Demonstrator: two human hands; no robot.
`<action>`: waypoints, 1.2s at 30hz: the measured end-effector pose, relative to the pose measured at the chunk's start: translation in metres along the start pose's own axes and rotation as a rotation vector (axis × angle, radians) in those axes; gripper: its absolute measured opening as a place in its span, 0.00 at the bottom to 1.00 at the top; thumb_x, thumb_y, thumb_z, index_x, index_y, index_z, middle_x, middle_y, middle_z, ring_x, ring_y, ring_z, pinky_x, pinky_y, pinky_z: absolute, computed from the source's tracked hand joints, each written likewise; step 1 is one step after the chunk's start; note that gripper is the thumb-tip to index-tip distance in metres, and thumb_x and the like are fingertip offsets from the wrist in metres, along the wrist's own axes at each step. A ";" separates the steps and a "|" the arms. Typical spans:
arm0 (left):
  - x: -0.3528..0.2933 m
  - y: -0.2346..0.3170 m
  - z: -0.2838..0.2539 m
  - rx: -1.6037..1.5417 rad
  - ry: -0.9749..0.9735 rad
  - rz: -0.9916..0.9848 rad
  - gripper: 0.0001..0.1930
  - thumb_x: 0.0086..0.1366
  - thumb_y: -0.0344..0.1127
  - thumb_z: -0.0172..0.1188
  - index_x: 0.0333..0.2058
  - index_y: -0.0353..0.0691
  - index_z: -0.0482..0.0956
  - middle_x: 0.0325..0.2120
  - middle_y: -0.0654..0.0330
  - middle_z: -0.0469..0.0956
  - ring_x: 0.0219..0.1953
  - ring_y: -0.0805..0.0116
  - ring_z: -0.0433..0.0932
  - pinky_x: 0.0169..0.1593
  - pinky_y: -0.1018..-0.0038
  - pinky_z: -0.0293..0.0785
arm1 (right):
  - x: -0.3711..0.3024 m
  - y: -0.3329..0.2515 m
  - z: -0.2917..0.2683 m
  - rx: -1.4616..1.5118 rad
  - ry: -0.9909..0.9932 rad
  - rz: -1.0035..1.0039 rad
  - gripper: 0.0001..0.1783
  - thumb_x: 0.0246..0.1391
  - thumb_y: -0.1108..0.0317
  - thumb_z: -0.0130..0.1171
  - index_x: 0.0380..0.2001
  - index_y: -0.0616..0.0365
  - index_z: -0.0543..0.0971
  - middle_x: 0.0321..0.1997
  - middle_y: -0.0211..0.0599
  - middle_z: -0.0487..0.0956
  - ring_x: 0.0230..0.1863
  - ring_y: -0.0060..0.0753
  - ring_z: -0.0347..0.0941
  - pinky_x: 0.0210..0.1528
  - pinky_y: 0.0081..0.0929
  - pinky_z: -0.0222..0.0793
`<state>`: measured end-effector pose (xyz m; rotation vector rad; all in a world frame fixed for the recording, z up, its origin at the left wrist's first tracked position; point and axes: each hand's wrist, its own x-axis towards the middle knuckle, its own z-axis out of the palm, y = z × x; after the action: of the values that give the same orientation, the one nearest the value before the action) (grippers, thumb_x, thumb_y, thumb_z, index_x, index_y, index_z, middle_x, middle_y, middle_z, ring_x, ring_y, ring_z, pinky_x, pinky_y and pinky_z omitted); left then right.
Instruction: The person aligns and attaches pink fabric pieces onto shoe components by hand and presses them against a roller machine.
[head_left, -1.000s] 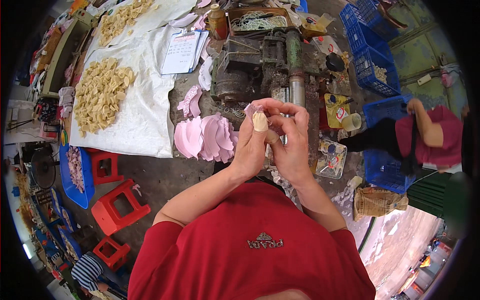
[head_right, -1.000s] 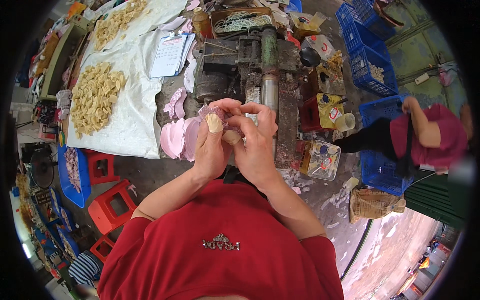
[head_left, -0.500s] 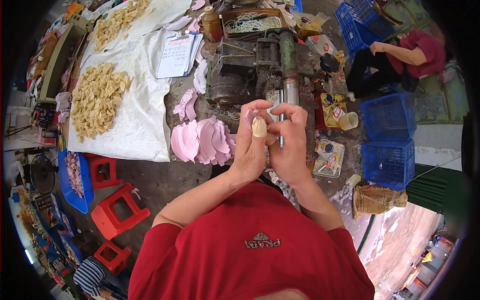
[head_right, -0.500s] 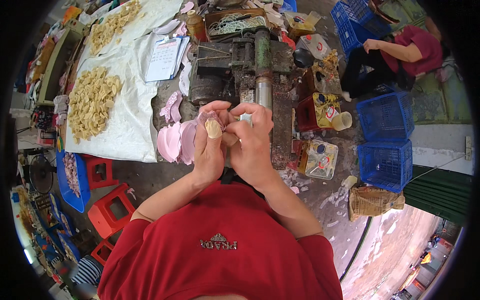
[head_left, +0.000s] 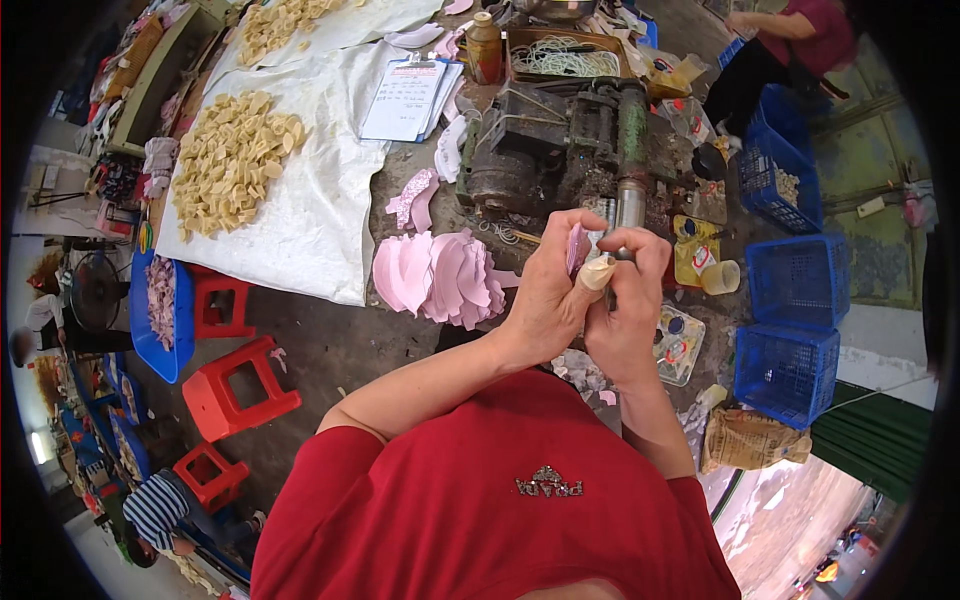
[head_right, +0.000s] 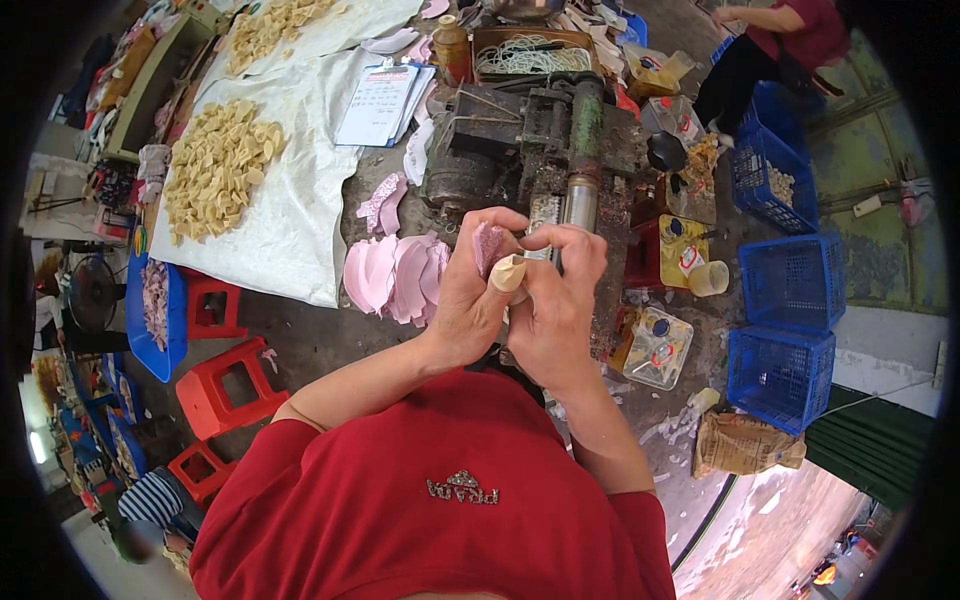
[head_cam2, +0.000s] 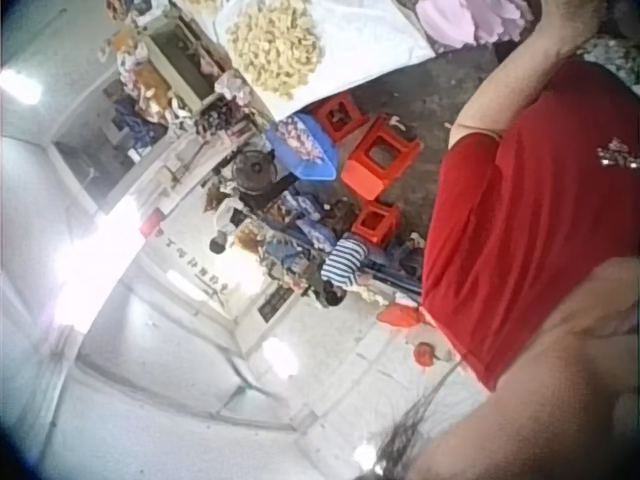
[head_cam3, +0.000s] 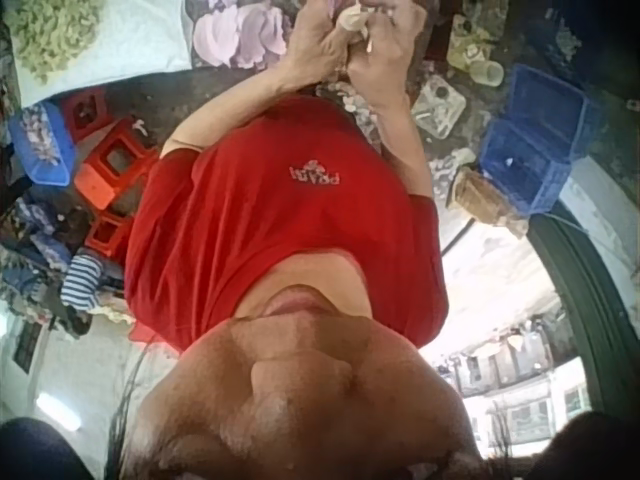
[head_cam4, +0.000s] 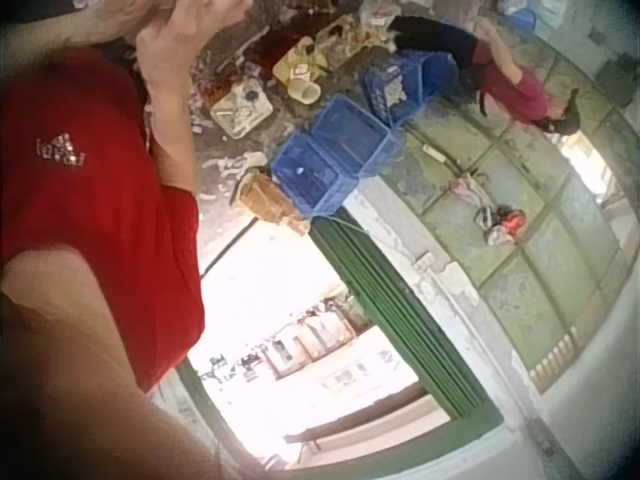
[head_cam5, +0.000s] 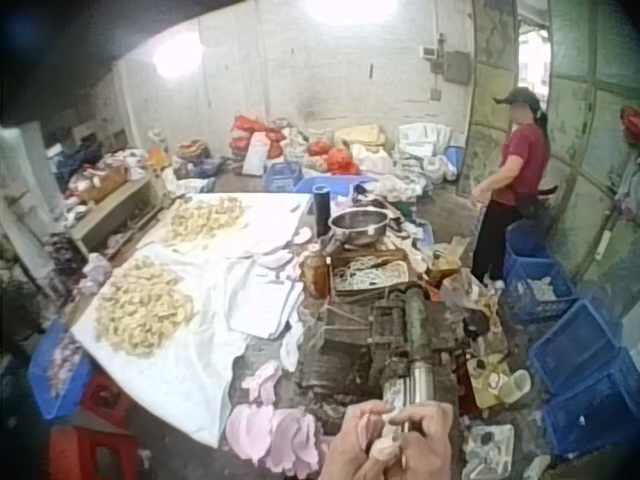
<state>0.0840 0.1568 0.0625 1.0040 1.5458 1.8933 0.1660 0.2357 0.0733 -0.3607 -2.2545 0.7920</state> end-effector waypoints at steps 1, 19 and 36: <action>0.001 0.000 0.001 0.003 0.005 0.001 0.18 0.67 0.42 0.50 0.49 0.37 0.60 0.28 0.68 0.62 0.29 0.81 0.60 0.33 0.85 0.60 | 0.001 0.000 0.002 0.004 -0.002 -0.004 0.13 0.33 0.83 0.55 0.27 0.58 0.71 0.41 0.39 0.68 0.46 0.46 0.61 0.47 0.40 0.56; 0.001 0.003 0.002 0.031 0.010 -0.011 0.15 0.67 0.39 0.47 0.45 0.34 0.62 0.38 0.49 0.65 0.39 0.52 0.68 0.43 0.68 0.66 | -0.006 -0.002 0.008 -0.048 0.109 -0.020 0.12 0.36 0.80 0.60 0.27 0.57 0.71 0.37 0.36 0.69 0.43 0.43 0.63 0.45 0.39 0.56; 0.004 -0.009 0.000 -0.002 0.046 -0.014 0.21 0.70 0.49 0.37 0.48 0.35 0.58 0.31 0.62 0.59 0.31 0.74 0.59 0.35 0.78 0.58 | -0.002 -0.001 0.003 -0.027 0.042 -0.034 0.14 0.34 0.79 0.63 0.27 0.59 0.72 0.34 0.35 0.73 0.39 0.42 0.67 0.43 0.37 0.58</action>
<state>0.0806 0.1615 0.0551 0.9525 1.5727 1.9205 0.1651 0.2332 0.0711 -0.3478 -2.2280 0.7301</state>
